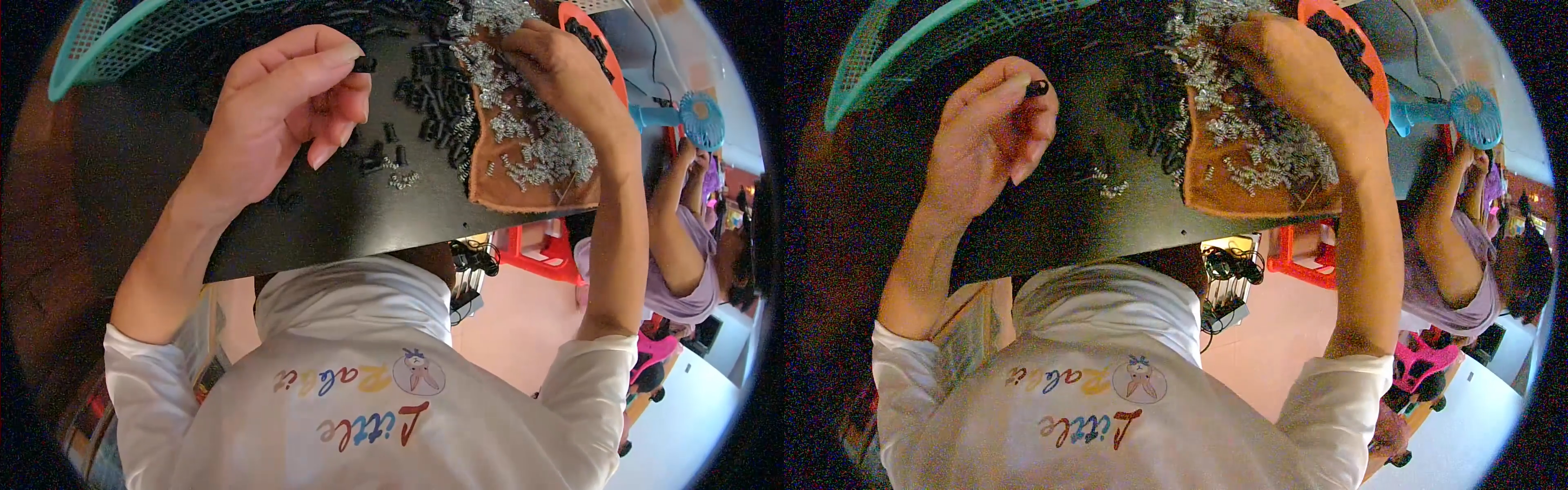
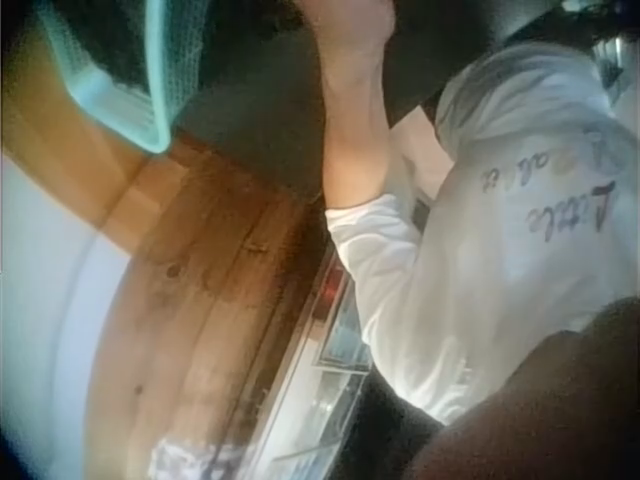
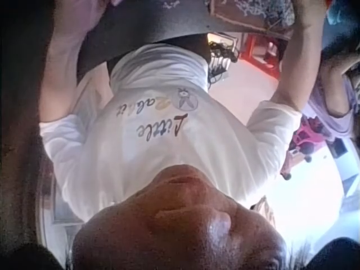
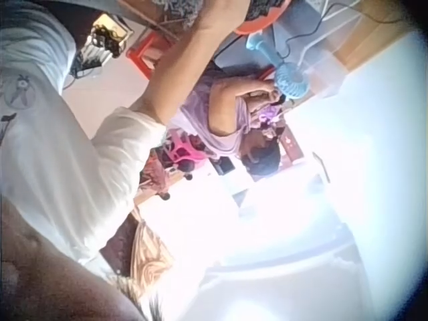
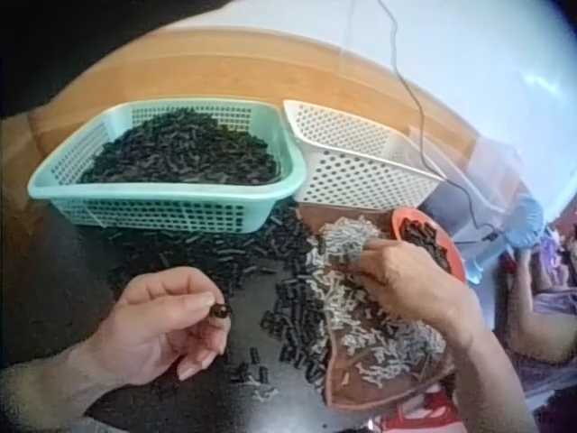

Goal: The person picks up black plastic components and silver screws from the table and inserts the screws into the plastic components by hand.

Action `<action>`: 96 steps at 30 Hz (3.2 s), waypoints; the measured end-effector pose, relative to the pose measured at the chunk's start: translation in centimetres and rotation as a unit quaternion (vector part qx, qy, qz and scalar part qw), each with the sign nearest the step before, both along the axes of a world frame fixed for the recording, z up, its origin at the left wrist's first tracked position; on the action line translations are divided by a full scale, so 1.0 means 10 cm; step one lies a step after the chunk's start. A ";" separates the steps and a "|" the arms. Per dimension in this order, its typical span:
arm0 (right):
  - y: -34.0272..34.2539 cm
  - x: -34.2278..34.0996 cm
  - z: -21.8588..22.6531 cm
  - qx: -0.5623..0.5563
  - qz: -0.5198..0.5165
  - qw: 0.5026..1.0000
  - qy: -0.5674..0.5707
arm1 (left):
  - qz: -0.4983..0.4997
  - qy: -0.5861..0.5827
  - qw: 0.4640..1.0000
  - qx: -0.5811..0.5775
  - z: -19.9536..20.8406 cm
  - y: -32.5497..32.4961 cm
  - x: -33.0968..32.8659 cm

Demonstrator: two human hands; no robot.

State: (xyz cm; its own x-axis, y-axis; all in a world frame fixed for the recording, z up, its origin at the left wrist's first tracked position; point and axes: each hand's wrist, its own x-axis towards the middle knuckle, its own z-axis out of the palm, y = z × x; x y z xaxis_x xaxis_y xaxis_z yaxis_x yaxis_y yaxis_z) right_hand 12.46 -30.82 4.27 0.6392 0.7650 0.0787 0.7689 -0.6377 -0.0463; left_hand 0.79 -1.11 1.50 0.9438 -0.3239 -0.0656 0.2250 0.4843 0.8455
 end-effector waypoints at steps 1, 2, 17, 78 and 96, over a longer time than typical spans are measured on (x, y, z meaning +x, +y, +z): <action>0.02 0.02 0.01 -0.014 0.002 1.000 0.018 | 0.002 0.001 1.000 0.000 0.00 0.01 0.00; 0.03 0.04 0.00 -0.014 0.004 1.000 0.019 | 0.003 0.001 1.000 0.007 0.01 0.01 -0.01; 0.08 -0.15 0.17 0.093 -0.081 0.988 0.091 | -0.002 -0.004 1.000 0.020 0.04 0.00 -0.05; 1.11 -0.88 0.16 0.505 -0.084 0.803 0.306 | -0.049 0.078 0.992 -0.089 -0.02 -0.18 0.02; 1.18 -0.89 0.01 0.454 -0.035 0.886 0.094 | -0.047 0.053 0.992 -0.103 -0.02 -0.11 0.05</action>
State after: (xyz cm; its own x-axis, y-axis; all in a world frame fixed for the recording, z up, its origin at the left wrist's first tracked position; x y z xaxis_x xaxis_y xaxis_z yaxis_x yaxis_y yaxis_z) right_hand 3.60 -19.06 4.42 0.7489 0.3998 0.5286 0.6541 -0.3179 -0.6863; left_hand 1.24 -2.20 1.33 0.9003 -0.4266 -0.0860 0.3595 0.6177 0.6994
